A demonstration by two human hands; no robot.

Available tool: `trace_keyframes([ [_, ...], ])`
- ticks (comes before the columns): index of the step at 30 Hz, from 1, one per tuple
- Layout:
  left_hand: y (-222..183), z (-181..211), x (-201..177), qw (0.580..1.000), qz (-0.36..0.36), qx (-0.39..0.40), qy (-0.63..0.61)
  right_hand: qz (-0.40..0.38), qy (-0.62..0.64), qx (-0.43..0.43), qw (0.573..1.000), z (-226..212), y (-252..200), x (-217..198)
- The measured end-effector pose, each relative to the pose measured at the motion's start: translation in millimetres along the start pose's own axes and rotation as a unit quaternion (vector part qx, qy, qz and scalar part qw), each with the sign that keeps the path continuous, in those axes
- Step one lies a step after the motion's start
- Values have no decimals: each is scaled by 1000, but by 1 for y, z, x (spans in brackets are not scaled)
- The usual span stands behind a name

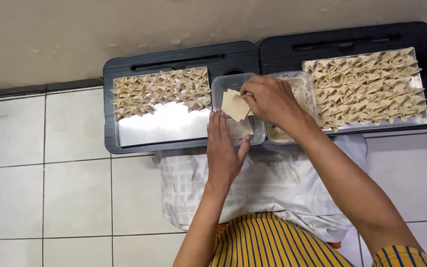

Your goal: Preparing dumplings by applying filling to wrappers and folding them into decorative flower shapes.

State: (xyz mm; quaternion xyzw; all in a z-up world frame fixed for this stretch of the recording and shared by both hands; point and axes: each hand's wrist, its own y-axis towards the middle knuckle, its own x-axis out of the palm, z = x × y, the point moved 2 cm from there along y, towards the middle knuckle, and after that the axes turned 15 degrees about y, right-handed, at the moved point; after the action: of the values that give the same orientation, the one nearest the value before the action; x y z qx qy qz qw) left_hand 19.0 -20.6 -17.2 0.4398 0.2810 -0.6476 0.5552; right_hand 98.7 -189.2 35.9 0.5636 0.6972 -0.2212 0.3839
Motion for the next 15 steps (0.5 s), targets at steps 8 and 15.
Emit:
trace_keyframes([
  [8, 0, 8, -20, 997, 33, 4, -72, 34, 194, 31, 980, -24, -24, -32],
  [15, -9, 2, 12, 875, -8, -79, -478, 18, 392, 89, 915, -27, -65, -36],
])
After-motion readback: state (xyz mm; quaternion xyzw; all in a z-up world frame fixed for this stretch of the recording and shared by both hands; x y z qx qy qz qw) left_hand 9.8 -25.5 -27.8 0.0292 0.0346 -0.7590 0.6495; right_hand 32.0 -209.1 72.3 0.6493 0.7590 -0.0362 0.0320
